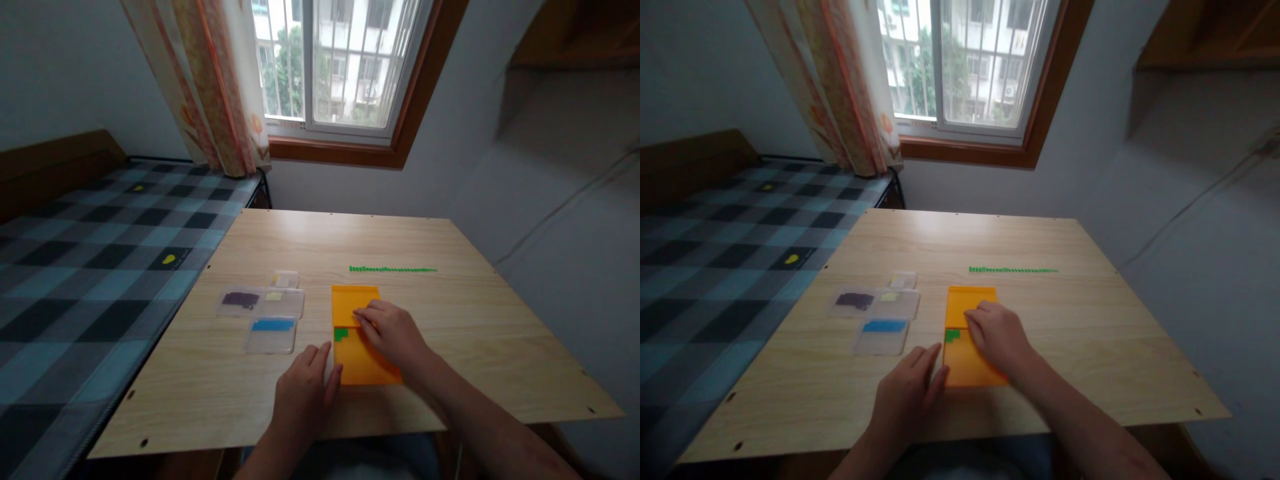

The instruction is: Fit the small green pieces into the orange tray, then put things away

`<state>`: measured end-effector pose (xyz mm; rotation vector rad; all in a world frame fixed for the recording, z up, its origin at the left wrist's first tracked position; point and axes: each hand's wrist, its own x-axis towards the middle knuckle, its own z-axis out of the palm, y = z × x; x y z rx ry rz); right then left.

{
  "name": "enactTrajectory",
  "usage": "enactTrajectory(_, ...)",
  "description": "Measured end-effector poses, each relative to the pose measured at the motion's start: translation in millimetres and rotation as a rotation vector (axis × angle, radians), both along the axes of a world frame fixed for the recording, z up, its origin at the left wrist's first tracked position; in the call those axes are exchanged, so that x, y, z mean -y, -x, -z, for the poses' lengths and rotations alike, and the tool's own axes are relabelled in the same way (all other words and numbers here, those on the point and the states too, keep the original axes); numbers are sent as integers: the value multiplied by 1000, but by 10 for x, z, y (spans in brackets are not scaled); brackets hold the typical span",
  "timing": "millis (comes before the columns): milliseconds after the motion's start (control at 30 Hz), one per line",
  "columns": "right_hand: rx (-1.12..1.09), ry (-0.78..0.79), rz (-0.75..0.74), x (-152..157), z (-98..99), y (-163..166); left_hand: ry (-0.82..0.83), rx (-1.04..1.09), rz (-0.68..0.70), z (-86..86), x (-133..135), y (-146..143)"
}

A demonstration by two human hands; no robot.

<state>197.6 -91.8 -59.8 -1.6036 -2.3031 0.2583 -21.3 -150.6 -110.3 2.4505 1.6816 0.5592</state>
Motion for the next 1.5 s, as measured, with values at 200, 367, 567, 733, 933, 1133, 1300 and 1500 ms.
enactTrajectory(200, 213, 26, 182, -867, -198, -160, 31, -7, -14, 0, -11, 4)
enactTrajectory(367, 249, 57, 194, -1306, -55, -100, 47, -2, -27, 9, -5, 9)
enactTrajectory(567, 281, 69, 178, -1397, 51, -30, 51, 9, -25, 48, -10, 7)
enactTrajectory(733, 282, 90, 144, -1432, 74, 9, 72, 17, -24, 48, -9, 12)
enactTrajectory(933, 212, 65, 117, -1243, -152, 68, 103, 3, -32, -4, 4, 6)
enactTrajectory(1133, -46, 6, -32, -393, -293, -82, 124, -38, -42, -64, -19, -19)
enactTrajectory(1300, -49, 114, -116, 178, -42, -136, 124, -46, -45, -77, -30, -27)
enactTrajectory(1500, 66, 111, -65, 255, 136, -6, 117, -37, -52, -85, -15, -34)
